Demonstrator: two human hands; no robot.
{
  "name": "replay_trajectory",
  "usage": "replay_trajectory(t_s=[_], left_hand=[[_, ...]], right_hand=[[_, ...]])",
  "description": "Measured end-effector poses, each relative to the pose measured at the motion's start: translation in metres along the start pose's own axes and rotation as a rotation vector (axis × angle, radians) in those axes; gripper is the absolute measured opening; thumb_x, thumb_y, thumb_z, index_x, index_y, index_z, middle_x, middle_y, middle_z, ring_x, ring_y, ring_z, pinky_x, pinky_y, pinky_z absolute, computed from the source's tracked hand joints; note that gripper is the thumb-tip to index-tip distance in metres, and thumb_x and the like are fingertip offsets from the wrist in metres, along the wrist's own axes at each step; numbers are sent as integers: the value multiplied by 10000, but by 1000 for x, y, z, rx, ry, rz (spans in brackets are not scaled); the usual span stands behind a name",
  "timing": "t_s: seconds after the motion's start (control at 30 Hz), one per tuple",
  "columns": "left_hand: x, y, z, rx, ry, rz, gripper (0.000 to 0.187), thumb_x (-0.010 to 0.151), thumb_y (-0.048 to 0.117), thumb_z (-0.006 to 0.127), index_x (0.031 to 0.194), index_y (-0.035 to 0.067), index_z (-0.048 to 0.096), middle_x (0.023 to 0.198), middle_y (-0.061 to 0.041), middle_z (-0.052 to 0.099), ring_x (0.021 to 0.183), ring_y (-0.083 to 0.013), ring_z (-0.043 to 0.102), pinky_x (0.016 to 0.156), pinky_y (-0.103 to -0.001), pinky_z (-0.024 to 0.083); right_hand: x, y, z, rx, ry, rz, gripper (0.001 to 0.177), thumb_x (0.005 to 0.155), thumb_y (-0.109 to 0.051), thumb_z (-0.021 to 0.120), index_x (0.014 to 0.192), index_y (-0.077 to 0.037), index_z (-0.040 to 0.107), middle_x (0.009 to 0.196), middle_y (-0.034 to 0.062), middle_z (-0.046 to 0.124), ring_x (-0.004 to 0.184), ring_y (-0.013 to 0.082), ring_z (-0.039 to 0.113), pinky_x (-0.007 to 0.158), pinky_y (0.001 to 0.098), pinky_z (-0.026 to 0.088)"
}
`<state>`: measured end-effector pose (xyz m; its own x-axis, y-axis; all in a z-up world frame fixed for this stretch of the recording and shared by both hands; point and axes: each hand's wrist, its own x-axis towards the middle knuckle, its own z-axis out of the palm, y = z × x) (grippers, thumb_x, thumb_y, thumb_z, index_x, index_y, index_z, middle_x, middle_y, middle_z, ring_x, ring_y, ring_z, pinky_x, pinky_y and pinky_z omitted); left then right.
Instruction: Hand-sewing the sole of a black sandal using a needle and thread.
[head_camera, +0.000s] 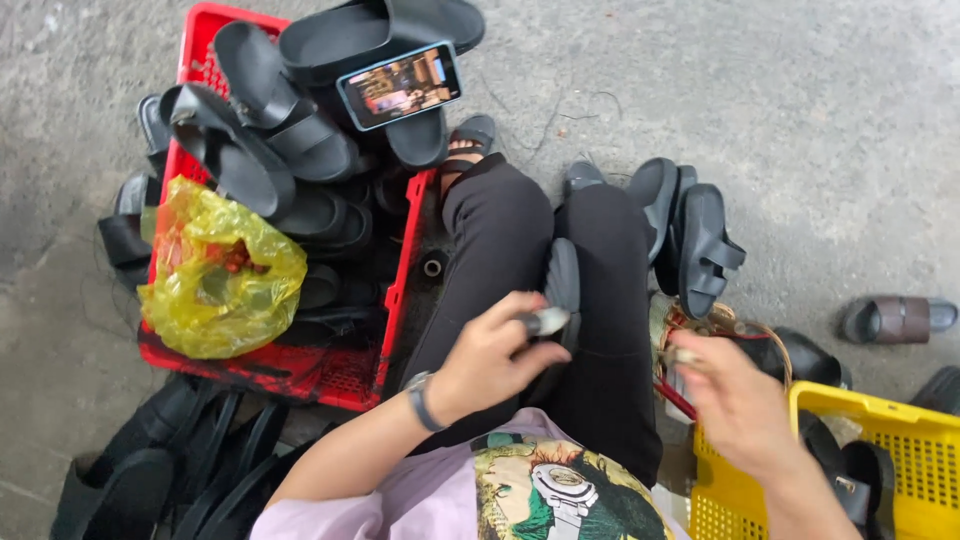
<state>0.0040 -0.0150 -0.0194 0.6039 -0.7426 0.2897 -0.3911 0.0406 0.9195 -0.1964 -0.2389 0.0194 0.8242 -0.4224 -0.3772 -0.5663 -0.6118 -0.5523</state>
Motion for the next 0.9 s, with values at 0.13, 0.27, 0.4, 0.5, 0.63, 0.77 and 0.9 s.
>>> replay_trajectory(t_s=[0.13, 0.27, 0.4, 0.5, 0.63, 0.77, 0.9], left_hand=[[-9, -3, -58, 238, 60, -236, 158, 766, 164, 769, 721, 76, 646, 824, -64, 673, 702, -185, 654, 631, -297, 497], [-19, -15, -93, 545, 27, -296, 86, 803, 31, 664, 873, -17, 654, 976, -141, 599, 888, -288, 570, 785, -357, 465], [-1, 15, -58, 444, 85, 75, 127, 778, -81, 588, 661, -51, 549, 1197, -228, 573, 1088, -397, 578, 967, -450, 452], [8, 27, -34, 187, -2, 120, 324, 734, 83, 790, 981, -36, 618, 1192, -201, 593, 1107, -382, 603, 938, -442, 501], [8, 11, -11, 207, -25, 128, 372, 751, 164, 807, 931, -55, 566, 1210, -202, 568, 1108, -351, 609, 906, -407, 539], [-3, -14, 1, 192, -41, 91, 336, 779, 168, 782, 815, -47, 525, 1161, -210, 577, 1046, -368, 633, 815, -402, 568], [9, -2, -2, 186, -50, 66, 362, 781, 199, 783, 755, -38, 510, 1137, -217, 582, 1013, -367, 651, 740, -380, 581]], right_hand=[[9, -24, 17, -49, 60, -320, 287, 918, -156, 485, 1163, -171, 634, 966, 19, 632, 882, 170, 639, 716, 289, 485], [21, -35, 29, -229, 236, -605, 347, 911, -111, 521, 1238, -188, 609, 886, 9, 591, 734, 161, 616, 645, 274, 511], [34, -48, 33, -385, 258, -729, 451, 891, -120, 485, 1313, -262, 557, 813, 14, 508, 618, 152, 581, 620, 262, 533], [36, -51, 34, -398, 240, -728, 484, 890, -116, 459, 1339, -278, 540, 822, 13, 489, 625, 169, 582, 612, 271, 531], [38, -51, 33, -416, 235, -733, 487, 890, -123, 459, 1343, -287, 534, 833, 24, 497, 646, 183, 597, 610, 276, 533], [38, -51, 32, -426, 197, -695, 497, 890, -142, 446, 1349, -314, 523, 825, 7, 500, 628, 181, 604, 559, 277, 523], [37, -52, 29, -532, 194, -689, 503, 874, -170, 470, 1353, -320, 511, 820, -1, 490, 574, 153, 574, 503, 259, 508]])
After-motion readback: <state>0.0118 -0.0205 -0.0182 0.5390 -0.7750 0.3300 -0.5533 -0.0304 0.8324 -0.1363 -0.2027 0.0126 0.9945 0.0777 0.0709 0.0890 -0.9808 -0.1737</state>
